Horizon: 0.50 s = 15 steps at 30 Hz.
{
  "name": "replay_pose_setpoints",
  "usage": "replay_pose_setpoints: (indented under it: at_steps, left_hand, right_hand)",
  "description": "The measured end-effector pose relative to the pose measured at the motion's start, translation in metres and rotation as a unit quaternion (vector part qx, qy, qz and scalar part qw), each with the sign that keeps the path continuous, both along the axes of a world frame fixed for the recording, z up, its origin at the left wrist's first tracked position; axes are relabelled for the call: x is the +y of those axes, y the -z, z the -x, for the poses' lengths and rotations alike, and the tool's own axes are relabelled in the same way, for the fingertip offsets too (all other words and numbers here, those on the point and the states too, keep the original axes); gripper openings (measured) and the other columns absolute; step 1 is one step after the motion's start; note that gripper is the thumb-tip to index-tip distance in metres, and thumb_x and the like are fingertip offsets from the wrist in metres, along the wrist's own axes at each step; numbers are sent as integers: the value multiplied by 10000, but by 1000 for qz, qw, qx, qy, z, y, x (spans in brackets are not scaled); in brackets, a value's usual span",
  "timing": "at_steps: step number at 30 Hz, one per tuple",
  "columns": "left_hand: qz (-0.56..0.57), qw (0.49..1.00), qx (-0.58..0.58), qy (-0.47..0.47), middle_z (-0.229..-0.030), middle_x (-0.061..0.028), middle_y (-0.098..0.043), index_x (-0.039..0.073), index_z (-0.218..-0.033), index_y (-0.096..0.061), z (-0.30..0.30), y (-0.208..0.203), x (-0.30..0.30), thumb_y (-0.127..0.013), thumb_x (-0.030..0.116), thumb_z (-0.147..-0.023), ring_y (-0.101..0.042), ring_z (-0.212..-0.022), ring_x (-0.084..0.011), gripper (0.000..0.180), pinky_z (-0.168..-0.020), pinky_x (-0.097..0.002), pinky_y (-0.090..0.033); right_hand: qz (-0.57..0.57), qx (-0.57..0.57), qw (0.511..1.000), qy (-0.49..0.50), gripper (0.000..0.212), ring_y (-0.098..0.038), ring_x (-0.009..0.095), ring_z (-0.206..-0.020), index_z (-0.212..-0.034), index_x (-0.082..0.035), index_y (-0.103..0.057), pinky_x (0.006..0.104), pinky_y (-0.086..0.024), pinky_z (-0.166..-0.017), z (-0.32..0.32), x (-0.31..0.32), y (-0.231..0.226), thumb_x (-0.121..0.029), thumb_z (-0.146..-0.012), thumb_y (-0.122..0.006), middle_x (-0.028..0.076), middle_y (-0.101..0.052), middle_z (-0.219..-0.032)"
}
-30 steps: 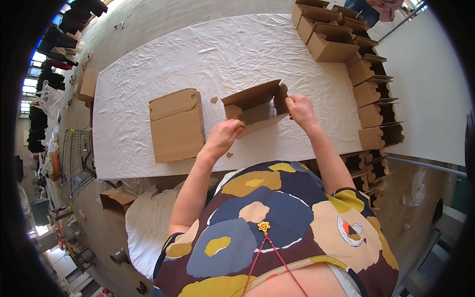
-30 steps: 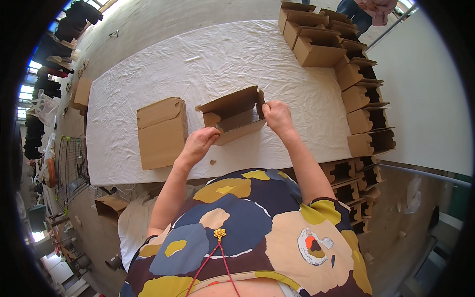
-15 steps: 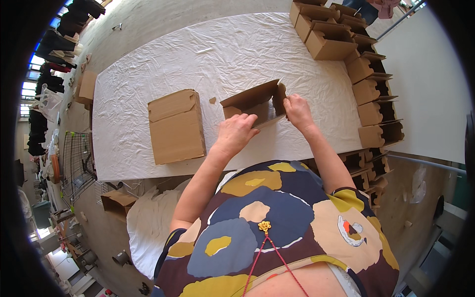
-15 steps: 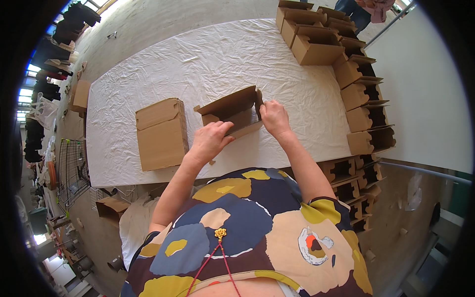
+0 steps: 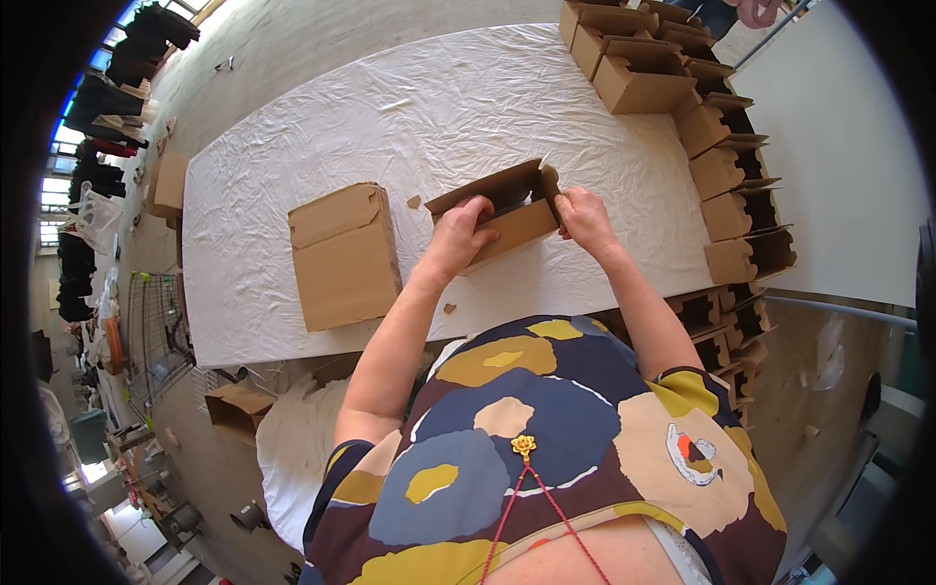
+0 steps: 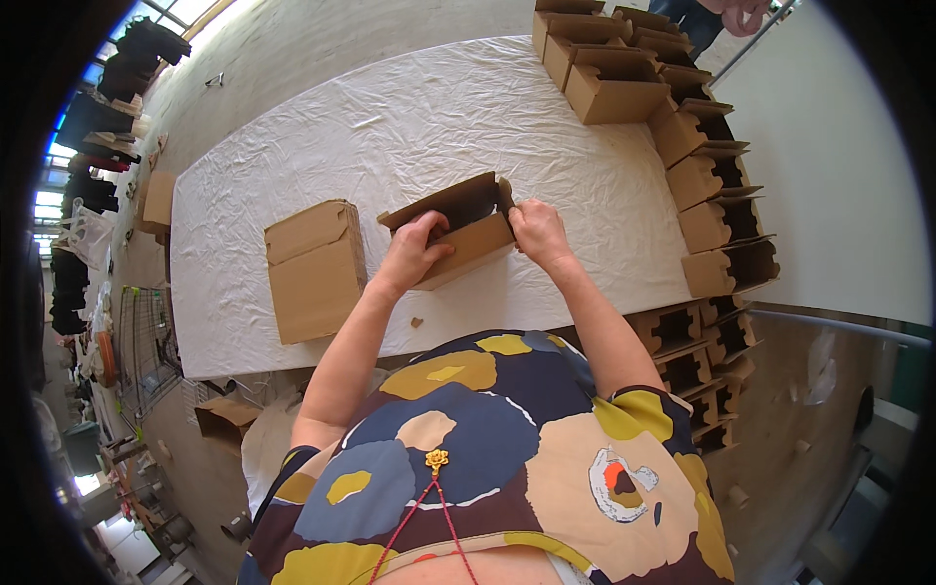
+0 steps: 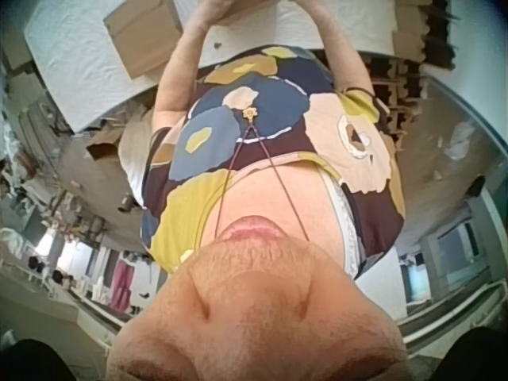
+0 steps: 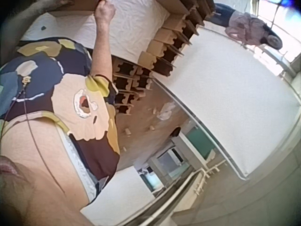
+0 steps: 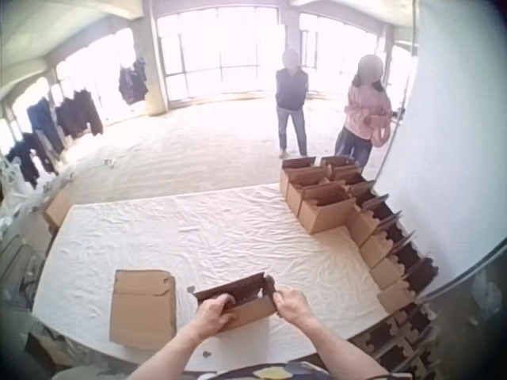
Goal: The person folds cardboard boxes by hand on a table, one at a time, and places each finished box onto a stack at the edge of the table.
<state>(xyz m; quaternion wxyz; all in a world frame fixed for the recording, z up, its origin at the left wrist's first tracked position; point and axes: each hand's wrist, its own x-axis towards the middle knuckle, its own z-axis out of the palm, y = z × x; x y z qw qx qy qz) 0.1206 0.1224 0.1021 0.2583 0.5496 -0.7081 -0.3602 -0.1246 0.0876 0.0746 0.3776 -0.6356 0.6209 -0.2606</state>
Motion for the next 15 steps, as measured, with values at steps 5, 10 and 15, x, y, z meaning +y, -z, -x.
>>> replay_pose_setpoints:
  at_steps: [5, 10, 15]
  left_hand:
    - [176, 983, -45, 2, -931, -124, -591, 11, -881, -608, -1, 18, 15, -773, 73, -747, -603, -871, -333, 221, -760, -392, -501]
    - [244, 959, -142, -12, -1003, -76, -598, 55, -898, -650, 6, 4, 26, -805, 112, -706, -571, -988, -280, 254, -839, -395, -478]
    - [220, 950, -216, -35, -1238, -53, -588, 97, -1067, -637, 12, -18, 58, -857, 153, -632, -529, -1152, -275, 491, -966, -412, -439]
  right_hand:
    - [-12, 3, 1000, 10, 352, -655, 410, -789, -768, 35, -662, 498, -508, -775, -4, -1, 2, -235, -918, -494, 225, -661, -762]
    - [6, 15, 1000, 7, 350, -668, 380, -692, -763, 39, -658, 475, -525, -730, -4, -3, -1, -222, -920, -486, 233, -660, -731]
    - [-62, -92, 993, 39, 257, -672, 282, -525, -1048, 77, -588, 392, -560, -527, -7, 7, -32, -77, -876, -475, 219, -660, -689]
